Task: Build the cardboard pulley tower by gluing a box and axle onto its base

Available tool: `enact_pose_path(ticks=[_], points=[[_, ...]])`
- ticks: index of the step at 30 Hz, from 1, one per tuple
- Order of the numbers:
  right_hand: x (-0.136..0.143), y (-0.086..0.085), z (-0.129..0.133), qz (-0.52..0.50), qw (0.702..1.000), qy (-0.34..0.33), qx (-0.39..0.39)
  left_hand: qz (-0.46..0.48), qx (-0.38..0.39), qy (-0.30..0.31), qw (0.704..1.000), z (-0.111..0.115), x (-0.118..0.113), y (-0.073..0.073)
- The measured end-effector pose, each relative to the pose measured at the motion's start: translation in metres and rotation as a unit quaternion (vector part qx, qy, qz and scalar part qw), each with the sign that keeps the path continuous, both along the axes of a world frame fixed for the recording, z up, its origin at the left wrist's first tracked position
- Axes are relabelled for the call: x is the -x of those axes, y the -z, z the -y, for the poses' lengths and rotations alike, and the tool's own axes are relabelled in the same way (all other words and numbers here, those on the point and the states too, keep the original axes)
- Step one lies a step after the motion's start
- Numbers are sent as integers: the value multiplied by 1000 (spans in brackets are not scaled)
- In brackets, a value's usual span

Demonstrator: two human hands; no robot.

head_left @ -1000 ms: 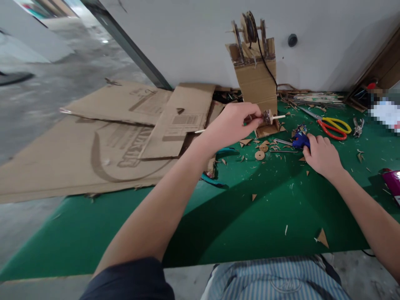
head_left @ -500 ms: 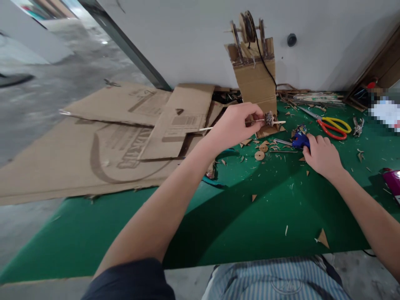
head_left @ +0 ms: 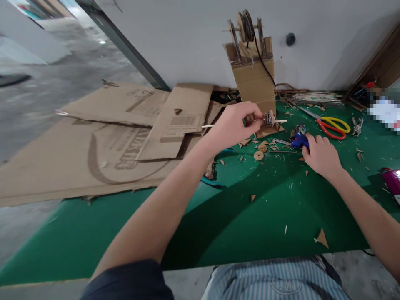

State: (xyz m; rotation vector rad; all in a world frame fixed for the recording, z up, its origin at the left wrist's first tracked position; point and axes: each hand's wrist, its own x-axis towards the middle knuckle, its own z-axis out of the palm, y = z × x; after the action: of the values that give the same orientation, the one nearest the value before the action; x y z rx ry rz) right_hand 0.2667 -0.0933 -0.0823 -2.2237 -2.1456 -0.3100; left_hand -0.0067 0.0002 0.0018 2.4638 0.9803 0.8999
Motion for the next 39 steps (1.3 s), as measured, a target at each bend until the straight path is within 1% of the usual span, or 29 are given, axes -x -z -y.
enact_pose_path(ticks=[7, 14, 18, 22, 26, 30, 33, 35, 36, 37, 39], points=[[-1, 1, 0, 7, 1000, 0, -1, -1, -6, 10, 1000, -2, -1, 3], [-2, 2, 0, 11, 1000, -4, -6, -4, -35, 8, 999, -1, -4, 6], [-2, 3, -1, 9, 1000, -2, -10, -69, -53, 12, 996, -2, -6, 13], [-1, 3, -1, 8, 1000, 0, -14, -151, -23, 21, 988, -5, -5, 18], [-1, 2, 0, 14, 1000, 7, -20, -181, 11, 26, 983, -7, -1, 16], [-1, 2, 0, 17, 999, 7, -30, -170, -3, 24, 985, -11, 3, 13], [-2, 3, 0, 15, 999, 6, -29, -157, -10, 8, 988, -12, 5, 10], [-2, 3, 0, 13, 1000, 8, -25, -158, 5, 6, 987, -12, 7, 8], [-2, 3, 0, 12, 1000, 8, -24, -165, 25, 16, 986, -12, 7, 7], [-2, 3, 0, 10, 1000, 7, -22, -180, 54, 35, 982, -12, 7, 7], [-1, 3, 0, 8, 1000, 7, -21, -228, 122, 88, 962, -10, 5, 8]])
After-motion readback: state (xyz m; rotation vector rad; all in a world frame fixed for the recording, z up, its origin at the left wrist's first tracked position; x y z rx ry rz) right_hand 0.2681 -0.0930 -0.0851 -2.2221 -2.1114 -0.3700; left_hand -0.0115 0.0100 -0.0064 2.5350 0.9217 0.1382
